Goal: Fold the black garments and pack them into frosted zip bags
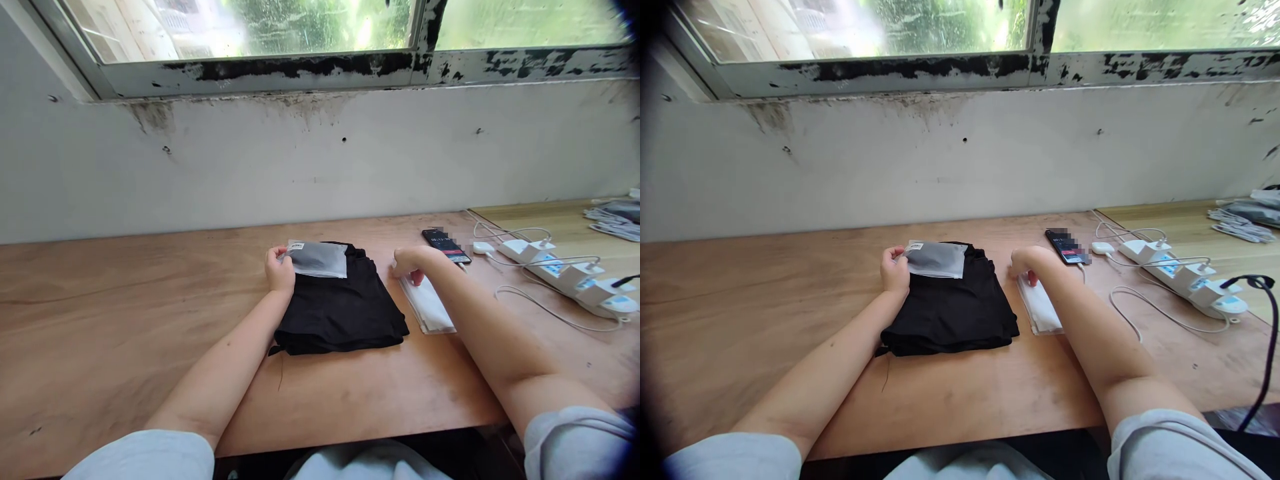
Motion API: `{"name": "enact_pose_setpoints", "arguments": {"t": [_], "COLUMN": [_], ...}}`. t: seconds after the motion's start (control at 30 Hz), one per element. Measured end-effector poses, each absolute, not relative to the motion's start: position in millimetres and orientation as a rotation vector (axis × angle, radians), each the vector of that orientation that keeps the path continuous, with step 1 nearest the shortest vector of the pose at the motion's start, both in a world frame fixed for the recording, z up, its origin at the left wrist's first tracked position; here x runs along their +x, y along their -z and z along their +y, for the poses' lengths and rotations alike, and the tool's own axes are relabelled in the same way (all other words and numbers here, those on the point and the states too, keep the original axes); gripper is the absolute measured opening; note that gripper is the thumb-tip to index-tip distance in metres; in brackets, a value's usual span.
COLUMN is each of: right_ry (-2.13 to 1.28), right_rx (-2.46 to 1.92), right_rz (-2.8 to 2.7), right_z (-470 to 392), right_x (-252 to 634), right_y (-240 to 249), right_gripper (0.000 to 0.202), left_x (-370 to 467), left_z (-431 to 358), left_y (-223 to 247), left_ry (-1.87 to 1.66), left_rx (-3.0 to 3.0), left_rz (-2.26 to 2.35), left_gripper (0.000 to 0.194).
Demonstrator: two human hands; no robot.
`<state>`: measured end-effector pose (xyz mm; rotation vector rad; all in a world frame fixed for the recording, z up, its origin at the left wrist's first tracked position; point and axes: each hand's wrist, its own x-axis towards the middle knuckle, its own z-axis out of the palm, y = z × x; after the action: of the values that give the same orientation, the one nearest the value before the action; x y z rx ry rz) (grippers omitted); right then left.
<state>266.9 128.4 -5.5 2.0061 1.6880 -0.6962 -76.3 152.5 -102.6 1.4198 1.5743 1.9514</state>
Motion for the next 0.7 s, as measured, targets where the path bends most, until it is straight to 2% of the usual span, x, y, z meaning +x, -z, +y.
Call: {"name": "enact_pose_setpoints", "arguments": {"t": [0.13, 0.23, 0.4, 0.57, 0.7], "right_ry": [0.668, 0.498, 0.32, 0.125, 0.131], "right_rx": [2.0, 1.988, 1.97, 2.155, 2.172], "right_rz": [1.661, 1.717, 1.941, 2.191, 2.275], "right_z": [134, 133, 140, 148, 147], "right_x": [263, 260, 262, 257, 251], "right_y": [11, 13, 22, 31, 36], "right_gripper": [0.041, 0.029, 0.033, 0.036, 0.036], "left_x": [-77, -77, -75, -69, -66], "left_z": [153, 152, 150, 143, 140], "left_y": [103, 103, 99, 91, 87], "left_ry": [-1.939, -1.956, -1.933, -1.763, -1.62], "left_rx": [1.416, 1.444, 1.457, 1.309, 1.314], "left_rz": [1.598, 1.609, 1.693, 1.935, 2.06], "left_gripper": [0.022, 0.022, 0.024, 0.028, 0.027]}}
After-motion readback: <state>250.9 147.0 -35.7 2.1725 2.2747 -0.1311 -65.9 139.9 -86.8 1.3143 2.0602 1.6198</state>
